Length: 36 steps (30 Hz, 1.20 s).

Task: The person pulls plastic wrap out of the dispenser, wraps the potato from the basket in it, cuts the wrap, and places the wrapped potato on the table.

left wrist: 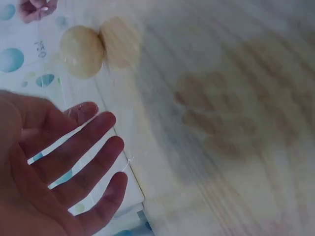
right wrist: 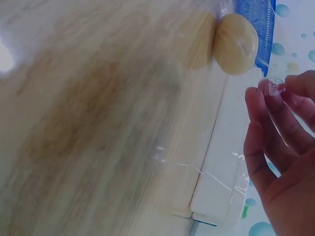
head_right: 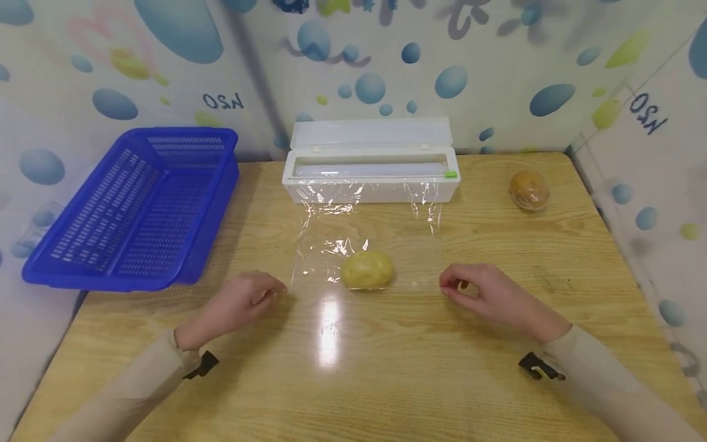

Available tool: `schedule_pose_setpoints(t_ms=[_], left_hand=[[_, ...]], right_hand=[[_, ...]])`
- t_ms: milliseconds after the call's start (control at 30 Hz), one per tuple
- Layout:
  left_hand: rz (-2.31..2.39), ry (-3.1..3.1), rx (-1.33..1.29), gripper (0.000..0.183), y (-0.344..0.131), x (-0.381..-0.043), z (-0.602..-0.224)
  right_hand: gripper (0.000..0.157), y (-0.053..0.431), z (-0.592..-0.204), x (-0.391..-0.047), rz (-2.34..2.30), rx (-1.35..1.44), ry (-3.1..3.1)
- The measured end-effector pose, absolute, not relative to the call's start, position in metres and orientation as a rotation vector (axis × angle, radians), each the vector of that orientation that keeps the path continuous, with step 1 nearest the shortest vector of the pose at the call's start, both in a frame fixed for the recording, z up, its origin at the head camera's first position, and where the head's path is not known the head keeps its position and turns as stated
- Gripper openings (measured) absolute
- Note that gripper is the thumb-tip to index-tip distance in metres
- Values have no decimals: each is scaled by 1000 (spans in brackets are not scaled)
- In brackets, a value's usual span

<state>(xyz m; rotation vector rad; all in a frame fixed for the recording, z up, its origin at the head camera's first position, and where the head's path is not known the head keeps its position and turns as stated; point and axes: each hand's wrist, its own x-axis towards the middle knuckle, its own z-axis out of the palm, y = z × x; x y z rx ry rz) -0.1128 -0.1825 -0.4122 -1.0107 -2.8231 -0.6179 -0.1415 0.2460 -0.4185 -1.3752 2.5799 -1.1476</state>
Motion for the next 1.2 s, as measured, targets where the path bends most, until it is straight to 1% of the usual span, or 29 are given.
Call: schedule_pose_setpoints(t_ms=[100, 267, 400, 567, 700, 1033, 1200], left_hand=[[-685, -2837, -1015, 13, -184, -118, -409], [-801, -2835, -1032, 8, -186, -129, -407], [-1026, -2857, -1107, 10, -191, -142, -407], [-1332, -2934, -1176, 14, -200, -157, -408], [-1519, -2987, -1142, 18, -203, -166, -409], [-1891, -2976, -1055, 23, -202, -181, -416], [-2032, -2965, -974, 24, -202, -185, -418]], right_hand=[[30, 248, -418, -146, -1186, -1353, 2495], [23, 254, -415, -156, -1204, -1274, 2355], [16, 257, -413, -164, -1224, -1182, 2289], [13, 257, -411, -173, -1303, -1122, 2218], [9, 256, -413, -179, -1347, -1052, 2202], [9, 246, -424, -188, -1443, -871, 2201], [10, 241, -429, -187, -1444, -872, 2242]])
